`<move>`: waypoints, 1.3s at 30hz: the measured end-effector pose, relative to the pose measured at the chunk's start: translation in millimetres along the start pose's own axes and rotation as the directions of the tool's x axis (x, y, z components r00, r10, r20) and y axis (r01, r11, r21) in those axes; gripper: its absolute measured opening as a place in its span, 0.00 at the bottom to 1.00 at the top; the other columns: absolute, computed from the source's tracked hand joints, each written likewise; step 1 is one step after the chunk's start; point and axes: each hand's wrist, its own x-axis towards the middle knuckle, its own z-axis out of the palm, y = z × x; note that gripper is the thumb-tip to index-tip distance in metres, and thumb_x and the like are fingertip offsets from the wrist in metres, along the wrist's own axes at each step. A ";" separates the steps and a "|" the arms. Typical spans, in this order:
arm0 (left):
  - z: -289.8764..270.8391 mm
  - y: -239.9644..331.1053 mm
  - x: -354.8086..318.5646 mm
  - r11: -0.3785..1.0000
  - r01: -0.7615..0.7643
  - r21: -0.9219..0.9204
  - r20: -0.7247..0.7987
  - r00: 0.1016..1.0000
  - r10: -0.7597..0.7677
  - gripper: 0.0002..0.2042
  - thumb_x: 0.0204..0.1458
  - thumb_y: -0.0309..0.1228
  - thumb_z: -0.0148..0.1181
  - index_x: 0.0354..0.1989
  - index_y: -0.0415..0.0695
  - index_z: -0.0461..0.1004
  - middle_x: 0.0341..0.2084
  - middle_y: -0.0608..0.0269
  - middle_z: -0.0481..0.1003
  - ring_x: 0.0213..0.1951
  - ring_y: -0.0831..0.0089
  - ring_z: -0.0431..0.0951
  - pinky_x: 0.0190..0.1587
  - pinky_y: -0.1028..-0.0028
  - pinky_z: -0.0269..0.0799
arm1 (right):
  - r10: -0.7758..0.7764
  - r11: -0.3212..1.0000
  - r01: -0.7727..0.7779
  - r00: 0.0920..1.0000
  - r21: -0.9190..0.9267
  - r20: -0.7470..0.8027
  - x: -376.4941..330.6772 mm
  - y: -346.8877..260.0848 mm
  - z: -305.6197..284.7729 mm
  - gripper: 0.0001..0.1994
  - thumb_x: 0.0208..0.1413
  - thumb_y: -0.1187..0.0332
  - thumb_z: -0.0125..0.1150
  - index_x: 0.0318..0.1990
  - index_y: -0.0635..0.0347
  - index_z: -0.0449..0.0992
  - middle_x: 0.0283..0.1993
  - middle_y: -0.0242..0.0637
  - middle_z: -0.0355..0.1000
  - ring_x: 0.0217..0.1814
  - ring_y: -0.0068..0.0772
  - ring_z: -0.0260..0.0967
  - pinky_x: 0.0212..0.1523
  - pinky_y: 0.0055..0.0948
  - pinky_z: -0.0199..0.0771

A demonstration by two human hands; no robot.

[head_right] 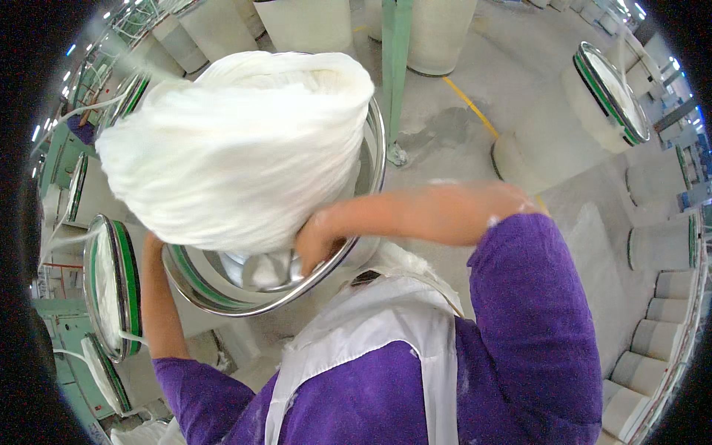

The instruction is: The person winds white yarn into large cylindrical containers using a thin wooden stick to guide the strands. They repeatedly lift and reposition the yarn, secure it with the stick, and move between multiple containers in a factory setting.

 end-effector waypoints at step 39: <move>2.4 144.7 3.7 0.942 -0.064 -0.328 0.307 0.936 0.171 0.17 0.56 0.37 0.51 0.49 0.42 0.76 0.45 0.54 0.76 0.49 0.64 0.73 0.57 0.72 0.63 | 0.051 0.984 -0.171 0.568 -0.057 -0.821 -31.5 24.6 -32.4 0.27 0.49 0.41 0.60 0.25 0.61 0.80 0.26 0.43 0.75 0.31 0.41 0.73 0.34 0.34 0.71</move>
